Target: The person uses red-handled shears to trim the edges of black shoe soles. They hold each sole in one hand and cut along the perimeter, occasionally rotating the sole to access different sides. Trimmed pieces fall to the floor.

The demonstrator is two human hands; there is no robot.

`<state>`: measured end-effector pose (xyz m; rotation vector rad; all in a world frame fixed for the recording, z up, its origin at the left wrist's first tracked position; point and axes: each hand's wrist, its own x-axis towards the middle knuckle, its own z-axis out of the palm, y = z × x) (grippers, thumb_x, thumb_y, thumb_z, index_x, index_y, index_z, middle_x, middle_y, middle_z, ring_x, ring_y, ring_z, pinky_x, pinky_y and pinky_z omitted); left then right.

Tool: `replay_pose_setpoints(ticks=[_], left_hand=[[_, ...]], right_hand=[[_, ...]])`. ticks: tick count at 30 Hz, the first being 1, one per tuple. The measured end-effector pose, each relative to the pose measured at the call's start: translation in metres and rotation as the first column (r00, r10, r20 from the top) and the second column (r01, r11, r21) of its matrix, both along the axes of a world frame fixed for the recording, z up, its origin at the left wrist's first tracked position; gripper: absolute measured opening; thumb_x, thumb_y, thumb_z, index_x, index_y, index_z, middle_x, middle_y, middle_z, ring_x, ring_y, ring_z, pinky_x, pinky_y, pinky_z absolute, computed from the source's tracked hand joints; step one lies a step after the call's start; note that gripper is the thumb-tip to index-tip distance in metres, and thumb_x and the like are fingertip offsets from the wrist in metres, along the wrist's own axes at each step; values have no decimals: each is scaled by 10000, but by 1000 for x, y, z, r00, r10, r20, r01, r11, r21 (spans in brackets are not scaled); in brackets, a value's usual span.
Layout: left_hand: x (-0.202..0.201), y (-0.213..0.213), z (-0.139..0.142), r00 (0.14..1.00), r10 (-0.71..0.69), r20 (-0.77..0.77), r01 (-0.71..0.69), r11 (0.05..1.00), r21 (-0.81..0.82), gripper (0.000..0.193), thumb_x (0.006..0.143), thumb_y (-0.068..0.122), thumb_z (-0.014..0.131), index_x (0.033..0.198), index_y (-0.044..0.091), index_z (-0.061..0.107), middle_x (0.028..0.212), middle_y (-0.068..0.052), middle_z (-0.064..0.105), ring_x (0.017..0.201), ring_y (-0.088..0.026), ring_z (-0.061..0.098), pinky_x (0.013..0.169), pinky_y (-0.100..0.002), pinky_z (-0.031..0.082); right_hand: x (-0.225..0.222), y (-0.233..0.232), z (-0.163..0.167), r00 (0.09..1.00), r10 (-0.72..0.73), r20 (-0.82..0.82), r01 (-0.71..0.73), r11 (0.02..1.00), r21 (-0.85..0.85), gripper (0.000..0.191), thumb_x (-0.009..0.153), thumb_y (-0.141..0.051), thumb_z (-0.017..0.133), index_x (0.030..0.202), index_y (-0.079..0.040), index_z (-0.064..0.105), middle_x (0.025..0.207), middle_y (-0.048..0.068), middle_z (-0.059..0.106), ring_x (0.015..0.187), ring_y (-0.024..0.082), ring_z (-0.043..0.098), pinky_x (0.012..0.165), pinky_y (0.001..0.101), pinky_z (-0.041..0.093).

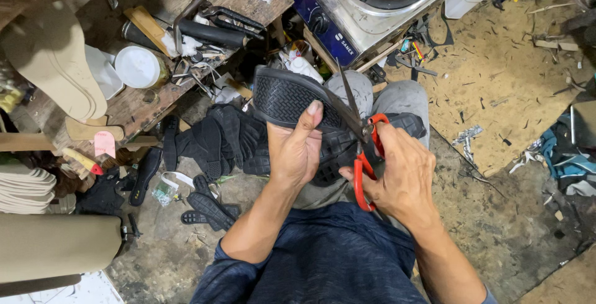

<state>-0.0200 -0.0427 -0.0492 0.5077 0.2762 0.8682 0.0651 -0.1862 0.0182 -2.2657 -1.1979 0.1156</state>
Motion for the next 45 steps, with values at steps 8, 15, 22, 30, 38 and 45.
replay_pose_setpoints(ticks=[8,15,22,30,38,45], left_hand=[[-8,29,7,988,-103,-116,116,987,112,463,950,-126,701,1363,13,545,1219,-103,671,1078,-207,685,943,-341,591],[-13,45,20,967,-167,-192,209,951,229,492,914,-125,746,1356,-13,561,1191,-101,675,1052,-197,696,913,-324,606],[-17,52,27,947,-210,-243,272,927,260,476,922,-99,760,1352,-24,569,1181,-92,674,1050,-180,691,906,-309,603],[-17,45,32,940,-200,-275,297,878,375,537,896,-60,788,1355,11,519,1160,-67,671,1044,-162,685,919,-308,604],[-19,46,17,939,-269,-216,322,908,267,476,949,-16,790,1359,-10,549,1139,-56,654,979,-135,640,849,-273,554],[-18,49,17,961,-188,-204,231,949,214,520,935,-44,763,1385,-14,503,1200,-79,649,1065,-159,666,927,-299,585]], right_hand=[[3,-7,11,996,9,-93,-18,994,-106,692,590,-497,914,1008,-40,603,650,88,600,620,327,627,557,445,455],[4,-15,13,986,-17,-164,-10,986,-166,565,626,-500,914,888,-93,624,463,76,537,422,311,576,459,426,442],[7,-24,10,971,44,-236,-56,997,-45,447,678,-404,886,915,-102,656,577,84,638,460,302,620,472,396,469],[7,-20,10,971,32,-238,-65,989,-133,509,645,-418,902,882,-74,611,500,111,562,448,339,574,479,435,439],[7,-26,3,948,40,-317,-51,998,-27,392,688,-320,875,901,-86,645,534,96,564,423,315,557,477,409,448],[5,-27,1,963,33,-267,-62,993,-101,483,720,-453,841,911,-76,608,551,103,565,497,334,579,515,436,443]])
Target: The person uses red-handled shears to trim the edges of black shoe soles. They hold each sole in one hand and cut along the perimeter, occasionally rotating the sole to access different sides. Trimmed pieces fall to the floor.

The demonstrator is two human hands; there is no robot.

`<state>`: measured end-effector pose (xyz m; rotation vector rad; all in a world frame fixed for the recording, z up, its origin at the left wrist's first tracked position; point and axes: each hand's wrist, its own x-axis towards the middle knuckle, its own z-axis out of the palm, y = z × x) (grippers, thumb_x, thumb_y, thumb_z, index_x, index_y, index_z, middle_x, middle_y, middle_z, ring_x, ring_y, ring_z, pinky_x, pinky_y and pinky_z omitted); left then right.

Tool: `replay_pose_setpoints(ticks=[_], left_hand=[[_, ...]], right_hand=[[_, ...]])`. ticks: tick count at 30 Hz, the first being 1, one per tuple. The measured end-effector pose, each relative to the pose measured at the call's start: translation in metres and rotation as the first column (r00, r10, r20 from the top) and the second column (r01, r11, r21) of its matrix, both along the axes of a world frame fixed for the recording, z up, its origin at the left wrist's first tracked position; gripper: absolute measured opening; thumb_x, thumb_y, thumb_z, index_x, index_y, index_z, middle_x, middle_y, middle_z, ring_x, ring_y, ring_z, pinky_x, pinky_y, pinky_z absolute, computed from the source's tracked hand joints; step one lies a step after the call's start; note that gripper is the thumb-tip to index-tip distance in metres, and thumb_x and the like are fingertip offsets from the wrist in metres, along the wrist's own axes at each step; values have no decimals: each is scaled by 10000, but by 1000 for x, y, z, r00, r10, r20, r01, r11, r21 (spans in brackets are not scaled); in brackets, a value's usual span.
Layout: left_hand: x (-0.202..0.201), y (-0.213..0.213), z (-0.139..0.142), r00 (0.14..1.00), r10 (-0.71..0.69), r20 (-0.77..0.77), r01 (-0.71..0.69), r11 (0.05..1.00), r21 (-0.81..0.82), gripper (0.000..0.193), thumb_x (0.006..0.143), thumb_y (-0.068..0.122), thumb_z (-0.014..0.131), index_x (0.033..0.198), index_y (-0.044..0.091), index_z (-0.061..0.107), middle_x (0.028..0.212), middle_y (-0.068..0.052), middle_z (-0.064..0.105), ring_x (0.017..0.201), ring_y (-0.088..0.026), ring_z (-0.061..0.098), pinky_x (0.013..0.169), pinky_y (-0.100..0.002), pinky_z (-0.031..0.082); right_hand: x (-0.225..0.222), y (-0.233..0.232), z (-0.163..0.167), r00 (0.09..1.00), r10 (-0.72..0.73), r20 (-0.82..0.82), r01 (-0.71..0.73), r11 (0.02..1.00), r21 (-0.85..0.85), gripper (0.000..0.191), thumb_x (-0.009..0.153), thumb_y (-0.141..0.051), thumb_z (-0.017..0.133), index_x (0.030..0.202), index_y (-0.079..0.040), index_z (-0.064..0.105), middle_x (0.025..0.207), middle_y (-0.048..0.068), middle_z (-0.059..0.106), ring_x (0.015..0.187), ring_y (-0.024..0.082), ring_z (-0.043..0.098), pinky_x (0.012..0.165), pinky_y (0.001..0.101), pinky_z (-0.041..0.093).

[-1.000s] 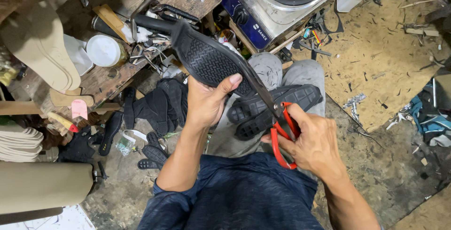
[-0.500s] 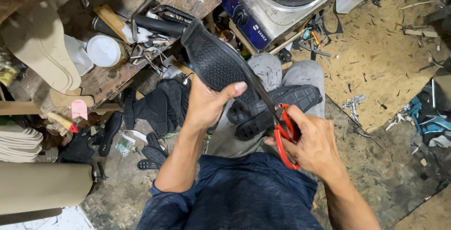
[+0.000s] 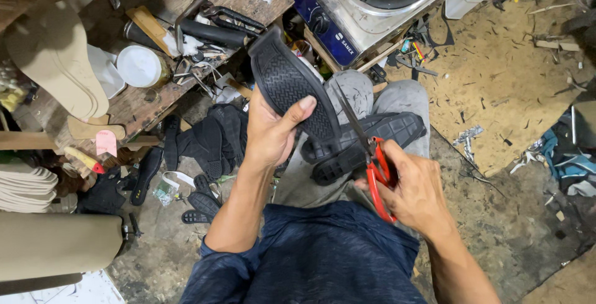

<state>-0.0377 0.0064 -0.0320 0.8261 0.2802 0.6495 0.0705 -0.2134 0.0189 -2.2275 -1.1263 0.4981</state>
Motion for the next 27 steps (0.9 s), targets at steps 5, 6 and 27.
replay_pose_setpoints(ticks=[5,6,27], left_hand=[[4,-9,3,1000,-11,-8,11,998,65,654,917,-99,763,1472,28,442,1225,-84,642,1088,-181,674,925,-317,601],[4,-10,2,1000,-11,-19,12,997,78,677,902,-101,766,1478,32,437,1232,-78,640,1096,-175,673,928,-316,604],[6,1,-1,987,-124,102,142,970,-197,606,970,29,733,1510,3,460,1296,-67,657,1182,-160,639,1079,-326,516]], right_hand=[[-4,7,4,995,-11,102,11,1000,4,524,661,-497,864,904,-98,628,520,91,563,511,339,599,508,448,441],[-4,8,5,993,-18,113,17,1000,10,530,654,-495,872,899,-95,626,518,93,560,511,341,596,510,448,442],[4,-5,-10,966,-82,-245,106,991,87,278,784,-202,828,838,-38,609,517,71,530,453,157,456,462,325,380]])
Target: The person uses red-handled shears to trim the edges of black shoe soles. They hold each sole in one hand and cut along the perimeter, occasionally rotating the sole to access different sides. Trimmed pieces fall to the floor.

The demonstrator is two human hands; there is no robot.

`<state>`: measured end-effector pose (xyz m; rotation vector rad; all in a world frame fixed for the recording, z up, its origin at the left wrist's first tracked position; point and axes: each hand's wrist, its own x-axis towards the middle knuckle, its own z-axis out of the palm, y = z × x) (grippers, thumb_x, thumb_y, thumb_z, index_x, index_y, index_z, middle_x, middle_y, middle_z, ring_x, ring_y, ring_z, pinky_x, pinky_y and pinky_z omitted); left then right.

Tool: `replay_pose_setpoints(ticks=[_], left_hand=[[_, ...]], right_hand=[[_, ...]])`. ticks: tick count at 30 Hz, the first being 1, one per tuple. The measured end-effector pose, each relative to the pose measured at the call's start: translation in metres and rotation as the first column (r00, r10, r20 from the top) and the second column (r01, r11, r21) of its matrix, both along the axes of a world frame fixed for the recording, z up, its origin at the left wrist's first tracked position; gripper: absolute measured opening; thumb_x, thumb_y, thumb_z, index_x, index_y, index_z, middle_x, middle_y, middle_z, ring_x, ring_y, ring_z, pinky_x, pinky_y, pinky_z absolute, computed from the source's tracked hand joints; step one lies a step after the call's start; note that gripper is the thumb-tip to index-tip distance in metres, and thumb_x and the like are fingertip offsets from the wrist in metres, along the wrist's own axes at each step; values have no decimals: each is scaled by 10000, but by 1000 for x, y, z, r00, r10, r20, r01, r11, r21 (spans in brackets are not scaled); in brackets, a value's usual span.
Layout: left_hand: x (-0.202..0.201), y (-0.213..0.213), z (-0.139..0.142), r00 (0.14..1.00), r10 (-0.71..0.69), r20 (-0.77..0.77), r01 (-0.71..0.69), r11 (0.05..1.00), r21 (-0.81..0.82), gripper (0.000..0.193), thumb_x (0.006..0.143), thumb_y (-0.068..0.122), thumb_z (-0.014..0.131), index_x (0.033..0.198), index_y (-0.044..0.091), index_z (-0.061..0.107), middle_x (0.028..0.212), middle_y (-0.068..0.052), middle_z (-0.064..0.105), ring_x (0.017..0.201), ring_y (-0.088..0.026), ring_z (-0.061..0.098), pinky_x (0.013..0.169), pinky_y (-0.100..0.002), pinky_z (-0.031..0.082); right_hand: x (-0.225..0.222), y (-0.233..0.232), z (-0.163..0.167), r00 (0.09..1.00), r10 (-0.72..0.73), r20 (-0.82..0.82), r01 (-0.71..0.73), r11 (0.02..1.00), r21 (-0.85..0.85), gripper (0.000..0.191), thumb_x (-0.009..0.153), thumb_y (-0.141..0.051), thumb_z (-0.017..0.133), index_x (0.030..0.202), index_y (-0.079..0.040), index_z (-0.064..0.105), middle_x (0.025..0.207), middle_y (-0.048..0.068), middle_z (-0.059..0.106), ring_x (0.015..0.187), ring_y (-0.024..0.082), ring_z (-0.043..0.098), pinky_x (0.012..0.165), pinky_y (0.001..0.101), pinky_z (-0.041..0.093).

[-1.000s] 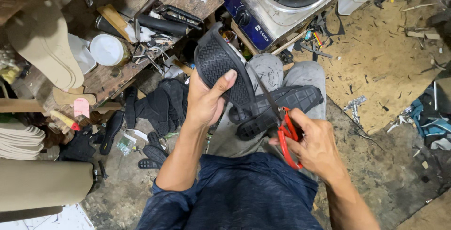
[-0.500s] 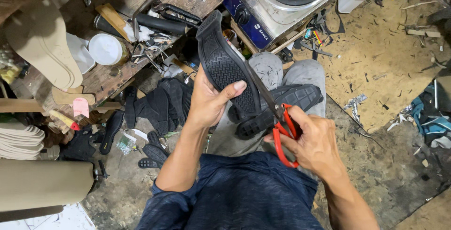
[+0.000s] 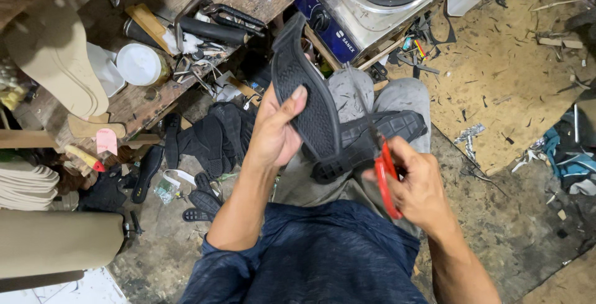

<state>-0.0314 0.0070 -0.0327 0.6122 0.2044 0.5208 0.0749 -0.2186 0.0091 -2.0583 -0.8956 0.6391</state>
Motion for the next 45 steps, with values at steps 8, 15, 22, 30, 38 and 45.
replay_pose_setpoints(ticks=[8,15,22,30,38,45], left_hand=[[4,5,-9,1000,9,23,-9,1000,-7,623,996,-30,694,1557,17,427,1345,-38,625,1178,-115,607,1073,-279,482],[8,3,0,999,22,29,-26,988,154,786,961,-28,753,1625,45,340,1400,-42,583,1273,-141,569,1138,-300,456],[2,-1,7,996,82,-33,-58,890,452,861,895,-29,773,1609,76,303,1468,-6,536,1362,-117,532,1204,-278,419],[0,3,11,996,42,-73,-9,913,407,783,975,-42,744,1601,36,281,1332,-83,611,1178,-157,640,1010,-302,564],[2,-5,15,996,56,-72,-25,928,371,781,990,-64,694,1642,37,277,1450,-97,574,1320,-164,611,1174,-294,510],[-2,-1,7,1000,3,0,-3,980,198,769,1019,-74,663,1650,98,258,1381,-125,631,1198,-182,656,1044,-319,557]], right_hand=[[-2,-8,-14,997,-14,-80,24,992,128,170,863,-154,736,897,-36,617,635,22,663,533,74,568,501,267,431],[-7,-4,-2,988,3,155,0,1000,-18,415,795,-276,792,1118,-53,659,595,104,616,463,251,588,495,353,464],[-8,-1,2,985,-27,168,38,997,-60,426,793,-315,796,1124,-80,667,580,104,614,468,278,610,506,379,475],[-6,-5,0,983,16,184,-5,998,-57,413,773,-340,794,1063,-76,663,581,121,595,495,312,603,515,392,472],[-2,-5,-4,978,49,203,-44,999,-28,394,809,-364,779,1017,-63,633,613,119,602,531,330,603,540,402,471],[-4,0,-1,969,53,240,-44,998,-42,411,770,-336,798,1033,-61,642,601,129,585,515,334,585,521,417,455]])
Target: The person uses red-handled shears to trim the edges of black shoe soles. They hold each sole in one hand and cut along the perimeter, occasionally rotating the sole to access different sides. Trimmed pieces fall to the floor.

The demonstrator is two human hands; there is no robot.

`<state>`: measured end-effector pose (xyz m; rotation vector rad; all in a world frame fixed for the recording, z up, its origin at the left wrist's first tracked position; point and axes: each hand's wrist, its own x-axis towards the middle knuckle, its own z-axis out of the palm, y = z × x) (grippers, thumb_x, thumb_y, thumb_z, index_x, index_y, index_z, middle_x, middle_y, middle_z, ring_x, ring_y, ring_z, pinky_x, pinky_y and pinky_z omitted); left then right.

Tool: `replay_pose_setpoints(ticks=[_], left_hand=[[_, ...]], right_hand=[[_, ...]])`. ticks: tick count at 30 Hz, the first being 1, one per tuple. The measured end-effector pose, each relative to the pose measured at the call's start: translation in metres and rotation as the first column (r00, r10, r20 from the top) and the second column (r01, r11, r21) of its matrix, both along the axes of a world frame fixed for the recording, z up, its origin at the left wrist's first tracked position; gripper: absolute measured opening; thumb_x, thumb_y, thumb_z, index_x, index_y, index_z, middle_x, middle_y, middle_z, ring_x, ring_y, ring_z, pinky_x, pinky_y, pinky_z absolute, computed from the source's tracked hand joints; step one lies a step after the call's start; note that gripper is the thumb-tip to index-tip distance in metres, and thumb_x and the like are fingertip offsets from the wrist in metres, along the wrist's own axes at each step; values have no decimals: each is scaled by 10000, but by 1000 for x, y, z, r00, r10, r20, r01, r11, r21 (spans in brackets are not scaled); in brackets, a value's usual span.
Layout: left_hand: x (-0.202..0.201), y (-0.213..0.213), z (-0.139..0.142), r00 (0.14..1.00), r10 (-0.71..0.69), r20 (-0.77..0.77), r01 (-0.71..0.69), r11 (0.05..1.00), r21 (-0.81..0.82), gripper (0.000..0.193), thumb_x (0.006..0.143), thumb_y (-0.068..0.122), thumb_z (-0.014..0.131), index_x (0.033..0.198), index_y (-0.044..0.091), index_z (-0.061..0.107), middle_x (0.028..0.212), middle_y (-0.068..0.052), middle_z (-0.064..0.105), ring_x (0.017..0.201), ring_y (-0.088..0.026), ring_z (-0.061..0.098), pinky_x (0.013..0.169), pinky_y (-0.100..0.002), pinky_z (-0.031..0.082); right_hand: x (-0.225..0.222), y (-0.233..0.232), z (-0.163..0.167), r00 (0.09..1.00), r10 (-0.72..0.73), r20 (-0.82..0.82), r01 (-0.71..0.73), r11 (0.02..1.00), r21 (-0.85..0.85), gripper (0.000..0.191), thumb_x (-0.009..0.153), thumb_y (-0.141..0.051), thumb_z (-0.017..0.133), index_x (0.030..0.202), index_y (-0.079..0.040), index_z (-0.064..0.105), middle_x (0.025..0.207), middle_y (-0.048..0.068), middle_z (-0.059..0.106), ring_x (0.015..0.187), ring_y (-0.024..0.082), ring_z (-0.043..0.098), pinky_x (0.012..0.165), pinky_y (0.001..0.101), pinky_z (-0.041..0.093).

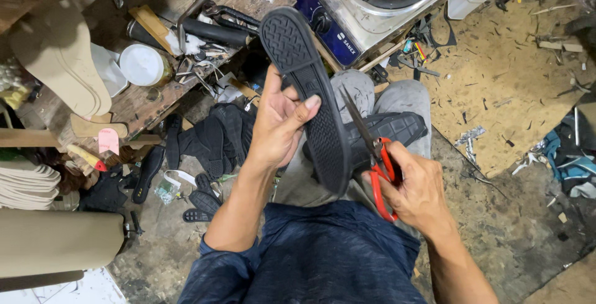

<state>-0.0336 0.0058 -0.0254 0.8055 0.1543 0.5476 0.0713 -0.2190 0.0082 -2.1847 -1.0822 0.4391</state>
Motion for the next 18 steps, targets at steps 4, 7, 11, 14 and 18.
replay_pose_setpoints(ticks=[4,7,11,14,18], left_hand=[[0,-8,-4,998,-68,17,69,997,-30,815,1007,-72,669,1657,144,227,1366,-128,635,1193,-185,659,1029,-318,561],[2,-17,-4,995,-96,13,96,995,-14,809,1011,-85,667,1657,128,229,1312,-156,659,1159,-219,679,1002,-339,568],[-1,-18,0,996,-86,0,86,995,-44,640,985,0,646,1533,95,330,1287,-99,671,1166,-191,667,1018,-350,571],[-4,-8,1,997,-58,44,59,998,-38,378,1072,75,608,1422,-14,495,1241,-119,702,1123,-208,680,1012,-368,571],[0,-7,-4,998,56,-36,-52,994,97,298,1083,52,636,1361,-7,546,1262,-72,680,1163,-121,634,1045,-273,507]], right_hand=[[-2,3,1,999,-13,43,14,1000,-21,432,762,-336,803,1060,-62,650,616,138,589,524,338,583,532,428,447],[-1,4,-2,995,-27,91,30,999,-35,415,790,-350,808,1038,-63,640,631,144,596,568,348,601,558,429,452],[-3,6,-6,996,-39,86,33,997,68,399,834,-338,789,1106,-76,660,659,153,603,588,343,632,571,402,477],[-4,6,-5,997,-60,48,56,996,72,423,827,-356,794,1099,-65,655,640,126,621,544,337,620,552,396,472],[-1,5,-3,999,-38,16,37,999,31,495,826,-391,741,1166,-46,639,681,133,629,568,353,616,564,422,465]])
